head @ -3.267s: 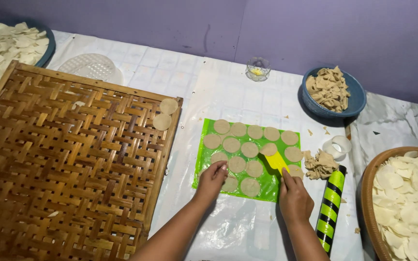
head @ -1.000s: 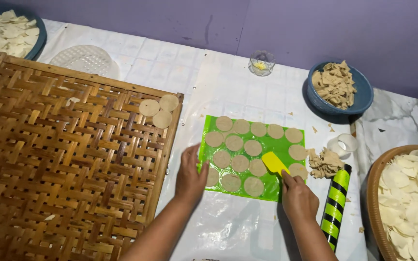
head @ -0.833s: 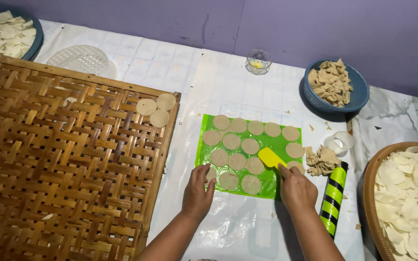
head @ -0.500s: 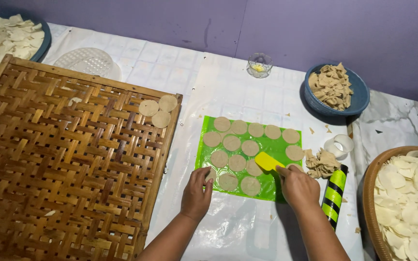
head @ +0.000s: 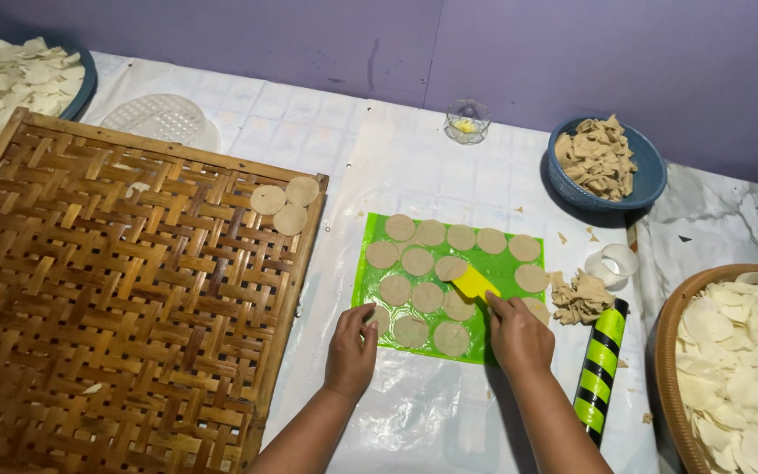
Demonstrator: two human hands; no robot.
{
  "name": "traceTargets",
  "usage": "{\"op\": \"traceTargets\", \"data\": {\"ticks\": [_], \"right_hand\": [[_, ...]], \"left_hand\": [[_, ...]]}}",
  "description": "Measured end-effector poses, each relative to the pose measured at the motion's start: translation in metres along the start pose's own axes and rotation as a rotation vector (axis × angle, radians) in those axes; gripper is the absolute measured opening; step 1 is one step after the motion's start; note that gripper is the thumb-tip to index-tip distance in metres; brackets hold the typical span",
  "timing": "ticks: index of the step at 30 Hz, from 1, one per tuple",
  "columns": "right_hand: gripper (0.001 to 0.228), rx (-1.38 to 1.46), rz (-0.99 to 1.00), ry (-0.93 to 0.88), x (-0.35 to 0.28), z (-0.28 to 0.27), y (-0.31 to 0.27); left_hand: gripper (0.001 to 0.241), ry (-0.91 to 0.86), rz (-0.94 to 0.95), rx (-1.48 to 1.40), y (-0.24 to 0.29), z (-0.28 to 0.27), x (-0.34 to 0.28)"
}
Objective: Transferring dough circles to a woven tray using a spatula and rolling out dough on a plastic mat.
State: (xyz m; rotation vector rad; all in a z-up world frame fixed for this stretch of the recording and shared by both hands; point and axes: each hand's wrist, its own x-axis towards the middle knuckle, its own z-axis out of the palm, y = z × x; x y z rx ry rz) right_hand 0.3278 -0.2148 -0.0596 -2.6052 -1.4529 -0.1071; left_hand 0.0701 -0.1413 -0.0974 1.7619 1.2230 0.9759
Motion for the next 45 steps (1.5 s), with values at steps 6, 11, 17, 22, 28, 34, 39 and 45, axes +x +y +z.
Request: {"op": "traceTargets", "data": {"ticks": [6, 11, 17, 22, 28, 34, 39, 45], "right_hand": [[0.037, 0.236, -0.127, 0.140, -0.026, -0.028, -0.018], [0.050, 0.276, -0.332, 0.115, -0.052, -0.027, -0.032], [0.046, 0.221, -0.413, 0.061, -0.066, -0.029, -0.050], [0.049, 0.104, -0.419, -0.044, -0.073, -0.028, -0.070], [0.046, 0.082, -0.422, -0.058, -0.073, -0.029, -0.078], [0.045, 0.061, -0.277, -0.114, -0.075, -0.019, -0.067], [0.044, 0.039, -0.163, 0.017, -0.083, -0.004, -0.048], [0.045, -0.034, -0.073, -0.079, -0.087, 0.016, -0.016]], "left_hand": [[0.027, -0.028, -0.319, -0.508, -0.004, -0.002, 0.019], [0.059, -0.213, -0.792, -0.960, 0.002, -0.012, 0.042], [0.023, -0.066, -0.739, -0.893, -0.003, -0.025, 0.041], [0.033, 0.062, -0.575, -0.636, -0.007, -0.020, 0.037], [0.044, 0.081, -0.505, -0.428, -0.002, -0.033, 0.037], [0.039, 0.064, -0.396, 0.072, 0.040, -0.097, 0.072], [0.044, 0.167, -0.191, 0.107, 0.008, -0.131, 0.120], [0.047, 0.192, -0.273, 0.487, -0.041, -0.147, 0.163]]}}
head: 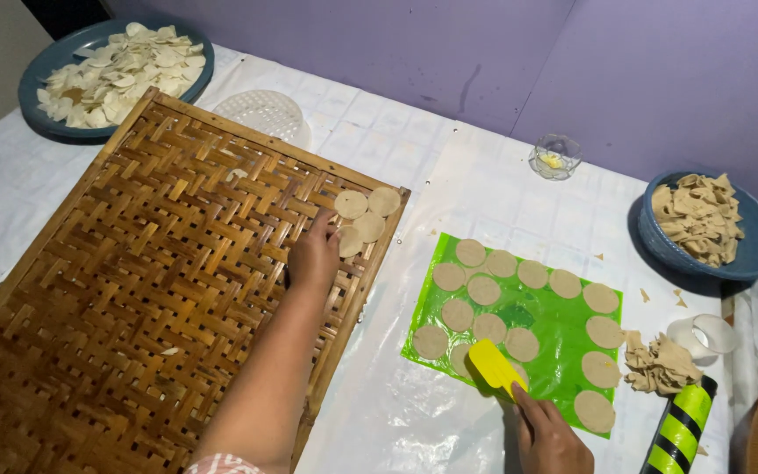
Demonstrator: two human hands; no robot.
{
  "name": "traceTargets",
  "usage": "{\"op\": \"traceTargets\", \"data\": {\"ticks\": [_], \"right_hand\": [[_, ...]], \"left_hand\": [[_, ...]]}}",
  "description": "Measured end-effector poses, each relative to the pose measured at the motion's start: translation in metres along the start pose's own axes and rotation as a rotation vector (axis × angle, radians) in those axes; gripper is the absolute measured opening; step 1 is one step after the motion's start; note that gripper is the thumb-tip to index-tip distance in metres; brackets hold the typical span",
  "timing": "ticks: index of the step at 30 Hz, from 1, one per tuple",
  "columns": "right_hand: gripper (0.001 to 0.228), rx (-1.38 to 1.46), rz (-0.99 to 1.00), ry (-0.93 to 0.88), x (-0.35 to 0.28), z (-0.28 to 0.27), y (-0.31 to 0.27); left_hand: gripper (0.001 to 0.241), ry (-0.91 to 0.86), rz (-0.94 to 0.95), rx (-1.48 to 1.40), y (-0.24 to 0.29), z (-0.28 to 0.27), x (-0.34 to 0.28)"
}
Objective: Transferring dough circles to a woven tray using a spatula and rolling out dough on a plastic mat.
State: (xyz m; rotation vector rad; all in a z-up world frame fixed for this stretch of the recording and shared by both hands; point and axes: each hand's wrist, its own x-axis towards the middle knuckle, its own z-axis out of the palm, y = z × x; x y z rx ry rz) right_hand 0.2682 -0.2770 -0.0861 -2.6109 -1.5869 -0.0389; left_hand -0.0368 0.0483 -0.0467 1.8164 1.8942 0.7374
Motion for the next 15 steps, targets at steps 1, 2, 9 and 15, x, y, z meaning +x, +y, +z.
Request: {"op": "traceTargets", "data": {"ticks": [1, 2, 9, 15], "right_hand": [[0.045, 0.000, 0.003, 0.002, -0.001, 0.008, 0.006], [0.044, 0.066, 0.017, 0.036, -0.001, 0.016, 0.013], [0.043, 0.209, 0.040, 0.081, -0.008, 0.024, 0.039], [0.038, 0.293, 0.100, 0.142, -0.011, -0.008, 0.040]], "left_hand": [[0.047, 0.000, 0.003, -0.001, -0.003, 0.003, 0.005], [0.047, 0.055, 0.018, -0.002, -0.005, 0.006, 0.010], [0.050, 0.189, -0.004, -0.067, -0.003, 0.007, 0.018], [0.052, 0.186, 0.046, 0.140, 0.001, 0.008, 0.016]]}}
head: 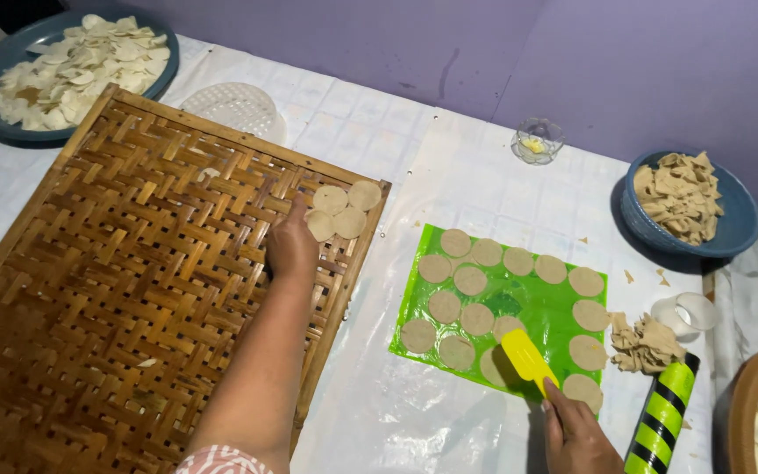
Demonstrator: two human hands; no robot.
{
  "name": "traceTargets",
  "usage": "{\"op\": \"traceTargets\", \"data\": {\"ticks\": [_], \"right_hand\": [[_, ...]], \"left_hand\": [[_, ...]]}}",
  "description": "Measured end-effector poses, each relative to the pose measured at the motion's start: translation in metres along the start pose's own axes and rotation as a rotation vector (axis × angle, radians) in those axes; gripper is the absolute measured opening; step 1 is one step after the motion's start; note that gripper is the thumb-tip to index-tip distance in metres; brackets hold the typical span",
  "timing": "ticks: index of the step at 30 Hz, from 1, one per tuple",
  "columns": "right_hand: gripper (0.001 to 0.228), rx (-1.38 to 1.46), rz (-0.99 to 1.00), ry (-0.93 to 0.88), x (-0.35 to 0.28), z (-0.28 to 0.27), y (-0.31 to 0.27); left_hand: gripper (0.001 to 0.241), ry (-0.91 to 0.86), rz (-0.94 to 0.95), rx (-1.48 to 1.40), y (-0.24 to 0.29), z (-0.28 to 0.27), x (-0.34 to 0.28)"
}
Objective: Transferring dough circles to a woven tray using a spatula and rolling out dough on a plastic mat.
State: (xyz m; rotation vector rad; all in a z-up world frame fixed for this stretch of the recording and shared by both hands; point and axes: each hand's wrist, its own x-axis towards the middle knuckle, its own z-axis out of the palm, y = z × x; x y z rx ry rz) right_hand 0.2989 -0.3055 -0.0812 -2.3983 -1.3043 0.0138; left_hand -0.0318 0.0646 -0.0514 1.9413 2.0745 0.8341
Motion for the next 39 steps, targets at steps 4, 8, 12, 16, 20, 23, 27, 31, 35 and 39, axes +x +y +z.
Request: {"op": "traceTargets", "data": {"ticks": [4, 8, 12, 16, 20, 23, 27, 31, 35, 39], "right_hand": [[0.034, -0.155, 0.041, 0.085, 0.002, -0.019, 0.002], [0.036, -0.270, 0.093, 0.002, 0.001, -0.032, 0.007], [0.030, -0.446, 0.029, -0.011, 0.001, -0.026, 0.011], [0.033, -0.440, 0.050, -0.126, 0.012, -0.023, -0.002], [0.033, -0.506, 0.012, -0.148, 0.020, -0.025, -0.009], [0.034, -0.512, 0.008, -0.200, 0.024, -0.028, -0.015], [0.031, -0.443, -0.062, -0.103, 0.027, -0.010, -0.013], [0.029, -0.214, 0.046, -0.077, 0.025, -0.010, -0.017], [0.032, -0.011, 0.012, 0.003, 0.017, -0.018, -0.022], [0.038, 0.121, -0.179, 0.075, 0.006, -0.031, -0.042]], "left_hand": [[0.058, -0.056, -0.013, -0.001, 0.003, -0.001, -0.006], [0.055, 0.108, 0.188, -0.025, 0.013, -0.004, -0.035], [0.055, -0.110, 0.199, -0.157, 0.064, -0.034, -0.099], [0.050, -0.226, 0.359, -0.208, 0.076, -0.010, -0.170], [0.047, -0.238, 0.534, -0.397, 0.081, 0.004, -0.222], [0.049, -0.246, 0.586, -0.434, 0.076, 0.015, -0.243], [0.047, -0.250, 0.624, -0.483, 0.076, 0.017, -0.247], [0.047, -0.301, 0.540, -0.531, 0.081, 0.016, -0.245], [0.041, -0.418, 0.172, -0.758, 0.100, 0.016, -0.238], [0.062, -0.993, -0.735, -1.129, 0.120, 0.015, -0.209]]}}
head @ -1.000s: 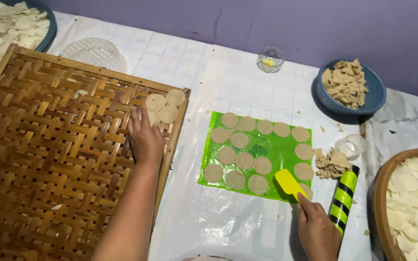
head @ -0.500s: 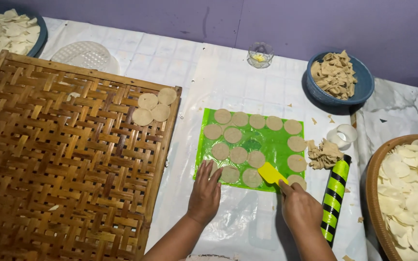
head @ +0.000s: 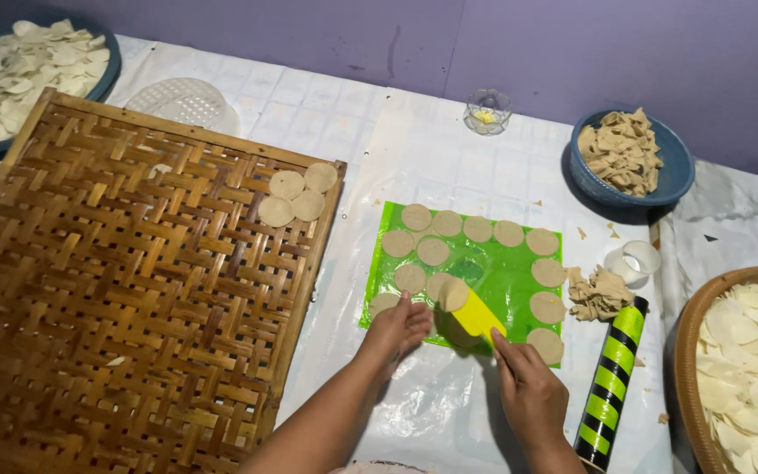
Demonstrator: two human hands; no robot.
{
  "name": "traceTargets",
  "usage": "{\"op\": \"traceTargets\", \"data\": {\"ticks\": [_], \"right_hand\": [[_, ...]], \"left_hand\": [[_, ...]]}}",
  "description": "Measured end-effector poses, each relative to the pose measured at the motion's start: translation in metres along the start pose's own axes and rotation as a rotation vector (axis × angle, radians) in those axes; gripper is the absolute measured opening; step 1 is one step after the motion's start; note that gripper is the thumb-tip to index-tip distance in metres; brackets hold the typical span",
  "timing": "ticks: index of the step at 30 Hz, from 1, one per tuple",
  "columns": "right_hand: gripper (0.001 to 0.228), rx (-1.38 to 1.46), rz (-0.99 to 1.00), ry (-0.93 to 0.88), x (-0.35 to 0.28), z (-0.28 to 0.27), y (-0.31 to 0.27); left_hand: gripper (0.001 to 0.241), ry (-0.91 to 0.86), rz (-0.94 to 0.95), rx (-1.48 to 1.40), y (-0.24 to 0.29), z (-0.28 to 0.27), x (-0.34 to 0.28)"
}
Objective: Transferring dough circles to a woven tray using a spatula and rolling out dough on a plastic mat.
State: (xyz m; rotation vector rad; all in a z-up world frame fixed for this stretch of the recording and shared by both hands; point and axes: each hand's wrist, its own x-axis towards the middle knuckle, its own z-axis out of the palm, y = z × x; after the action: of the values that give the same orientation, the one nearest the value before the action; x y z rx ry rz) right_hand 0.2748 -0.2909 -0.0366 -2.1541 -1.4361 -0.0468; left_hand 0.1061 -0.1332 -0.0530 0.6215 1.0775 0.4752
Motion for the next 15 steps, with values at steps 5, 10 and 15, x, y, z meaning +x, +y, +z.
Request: {"op": "traceTargets", "data": {"ticks": [5, 10, 15], "right_hand": [[0.038, -0.021, -0.147, -0.002, -0.007, -0.002, -0.012], [0.040, -0.068, -0.234, 0.029, -0.009, 0.002, -0.022], [0.042, -0.173, -0.050, -0.161, -0.015, 0.021, -0.032]], "left_hand": [[0.050, -0.219, -0.113, -0.387, -0.015, -0.030, 0.037], [0.024, -0.127, 0.068, -0.345, -0.017, -0.040, 0.032], [0.016, 0.121, 0.413, 0.000, -0.012, -0.041, 0.012]]}}
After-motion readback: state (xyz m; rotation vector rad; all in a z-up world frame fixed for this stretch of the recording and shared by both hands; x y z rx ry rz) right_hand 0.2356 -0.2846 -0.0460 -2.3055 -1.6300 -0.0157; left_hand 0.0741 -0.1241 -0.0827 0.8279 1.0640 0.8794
